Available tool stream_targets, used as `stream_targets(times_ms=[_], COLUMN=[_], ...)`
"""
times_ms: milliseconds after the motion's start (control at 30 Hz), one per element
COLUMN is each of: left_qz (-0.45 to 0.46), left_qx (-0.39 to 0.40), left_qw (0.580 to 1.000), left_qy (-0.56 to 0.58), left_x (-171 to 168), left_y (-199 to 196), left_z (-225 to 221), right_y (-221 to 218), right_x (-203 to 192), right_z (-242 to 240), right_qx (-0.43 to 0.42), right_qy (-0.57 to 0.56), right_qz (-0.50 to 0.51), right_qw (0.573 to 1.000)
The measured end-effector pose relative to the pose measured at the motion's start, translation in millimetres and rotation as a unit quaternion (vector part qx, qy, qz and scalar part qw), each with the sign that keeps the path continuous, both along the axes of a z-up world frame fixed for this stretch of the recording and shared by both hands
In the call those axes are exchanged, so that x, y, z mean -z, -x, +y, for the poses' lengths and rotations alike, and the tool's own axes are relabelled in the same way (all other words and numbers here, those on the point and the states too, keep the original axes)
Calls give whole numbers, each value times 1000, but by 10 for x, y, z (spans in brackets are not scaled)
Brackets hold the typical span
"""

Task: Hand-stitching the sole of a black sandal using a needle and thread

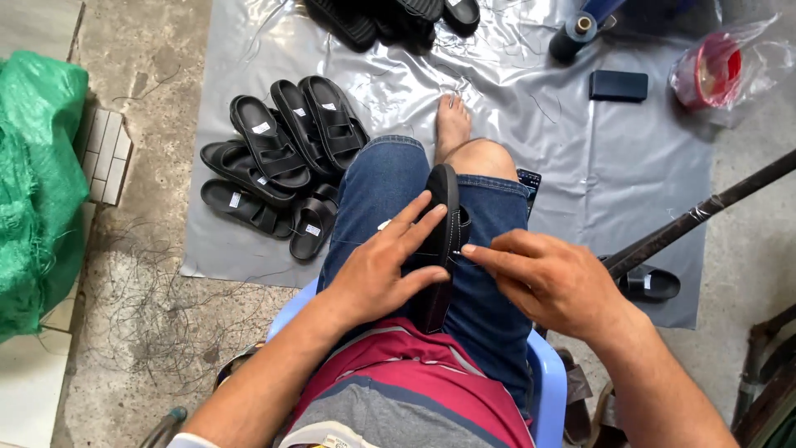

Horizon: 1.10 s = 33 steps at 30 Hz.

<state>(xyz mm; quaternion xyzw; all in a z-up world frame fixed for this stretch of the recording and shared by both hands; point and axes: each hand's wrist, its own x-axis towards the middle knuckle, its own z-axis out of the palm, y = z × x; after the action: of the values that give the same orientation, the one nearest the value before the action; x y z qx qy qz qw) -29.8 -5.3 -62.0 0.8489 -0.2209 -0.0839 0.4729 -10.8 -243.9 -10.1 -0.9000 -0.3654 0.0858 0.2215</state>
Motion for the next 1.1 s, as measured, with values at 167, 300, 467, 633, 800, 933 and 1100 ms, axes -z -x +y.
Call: stream_targets(times_ms=[167,300,467,633,800,933,1100], left_qz=[16,3,20,25,54,97,89], left_qx=[-30,-46,-46,-51,-46,-67,-93], left_qw=[999,996,995,994,994,987,989], left_qy=[34,79,89,96,84,110,72], left_x=[-4,-15,-46,-51,-70,5,4], left_y=[16,-9,-31,-36,-83,-99,-119], left_z=[-30,-17,-9,-5,3,-20,-57], right_y=[-53,-50,-53,-46,-25,47,78], right_x=[30,51,99,55,4,-20,166], right_z=[61,98,96,136,200,236,200], right_qx=[9,49,51,52,64,78,89], right_qy=[18,1,-5,9,89,122,52], right_qz=[17,22,36,21,2,-9,-83], right_qw=[1000,999,998,998,994,989,991])
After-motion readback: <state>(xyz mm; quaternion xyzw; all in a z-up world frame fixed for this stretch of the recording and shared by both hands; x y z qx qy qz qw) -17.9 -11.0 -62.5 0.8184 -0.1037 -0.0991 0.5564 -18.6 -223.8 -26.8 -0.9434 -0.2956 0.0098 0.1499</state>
